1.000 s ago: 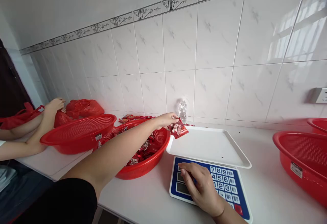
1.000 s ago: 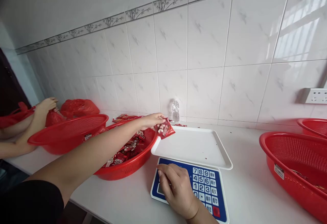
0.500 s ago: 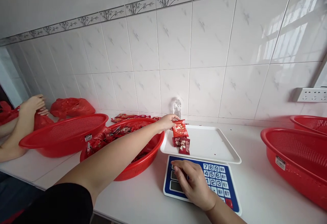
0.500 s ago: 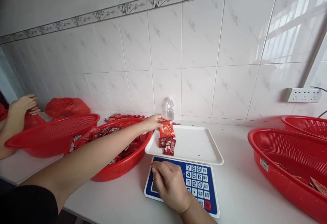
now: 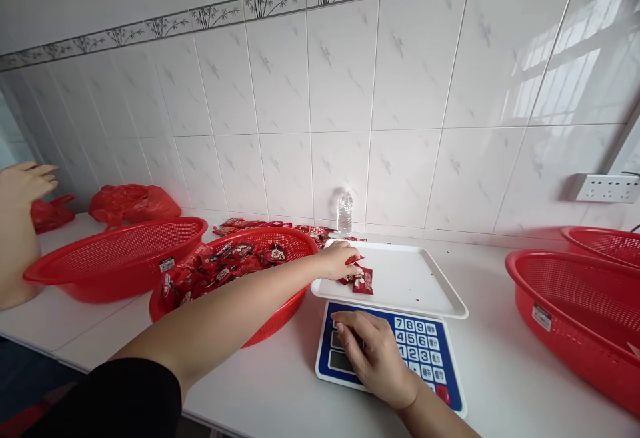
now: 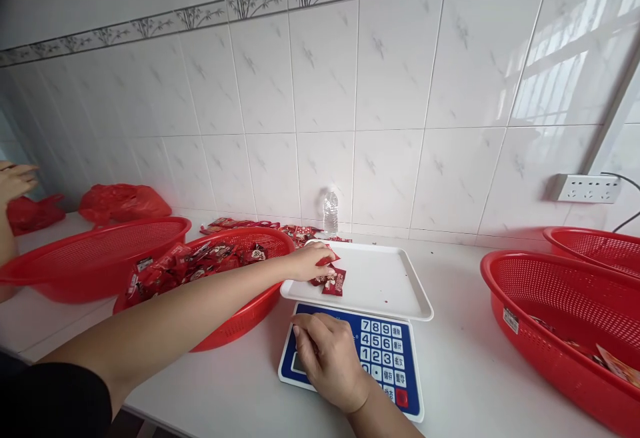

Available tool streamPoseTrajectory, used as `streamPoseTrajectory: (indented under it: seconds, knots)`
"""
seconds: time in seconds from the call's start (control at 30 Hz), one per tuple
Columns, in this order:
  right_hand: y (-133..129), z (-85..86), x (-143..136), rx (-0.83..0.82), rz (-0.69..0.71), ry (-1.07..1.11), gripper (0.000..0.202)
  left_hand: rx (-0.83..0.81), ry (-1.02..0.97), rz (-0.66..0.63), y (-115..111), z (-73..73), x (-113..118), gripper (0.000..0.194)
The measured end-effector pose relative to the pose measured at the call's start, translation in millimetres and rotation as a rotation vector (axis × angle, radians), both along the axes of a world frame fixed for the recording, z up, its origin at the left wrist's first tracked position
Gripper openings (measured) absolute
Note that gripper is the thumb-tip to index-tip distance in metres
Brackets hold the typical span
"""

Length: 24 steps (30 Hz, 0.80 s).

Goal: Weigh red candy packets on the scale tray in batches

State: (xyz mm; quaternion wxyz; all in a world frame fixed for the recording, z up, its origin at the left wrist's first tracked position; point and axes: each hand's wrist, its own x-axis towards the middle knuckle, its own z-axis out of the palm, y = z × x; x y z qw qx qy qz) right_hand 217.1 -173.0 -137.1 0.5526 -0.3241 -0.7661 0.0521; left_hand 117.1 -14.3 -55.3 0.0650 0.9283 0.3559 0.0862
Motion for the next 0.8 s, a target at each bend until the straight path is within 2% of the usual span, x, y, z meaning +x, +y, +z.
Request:
streamPoseTrajectory:
  seconds: [0.13, 0.3, 0.47, 0.57, 0.67, 0.73, 0.8]
  knots:
    - [0.5, -1.0, -0.6, -0.010, -0.005, 0.000, 0.020, 0.060, -0.013, 0.053, -5.8, -5.5, 5.2, 0.042]
    - [0.7, -4.1, -1.5, -0.024, 0.007, -0.009, 0.021, 0.066, 0.001, -0.001, -16.2, -13.0, 10.3, 0.054]
    - [1.0, -6.5, 0.2, -0.038, 0.007, 0.000, 0.020, 0.068, -0.048, 0.037, -6.3, -4.7, 2.5, 0.047]
    - [0.9, -8.0, 1.5, -0.043, 0.005, -0.003, 0.019, 0.043, -0.122, 0.185, 12.2, 7.9, -22.8, 0.037]
    - [0.0, -9.4, 2.1, -0.040, 0.011, -0.020, 0.019, 0.015, -0.106, 0.355, 28.1, 15.7, -66.3, 0.026]
    - [-1.1, -10.1, 2.0, -0.039, 0.013, -0.027, 0.019, -0.052, -0.036, 0.435, 31.8, 14.5, -98.7, 0.021]
    - [-2.1, -10.7, 1.6, -0.037, 0.011, -0.033, 0.019, -0.160, 0.063, 0.464, 29.8, 8.0, -126.2, 0.021]
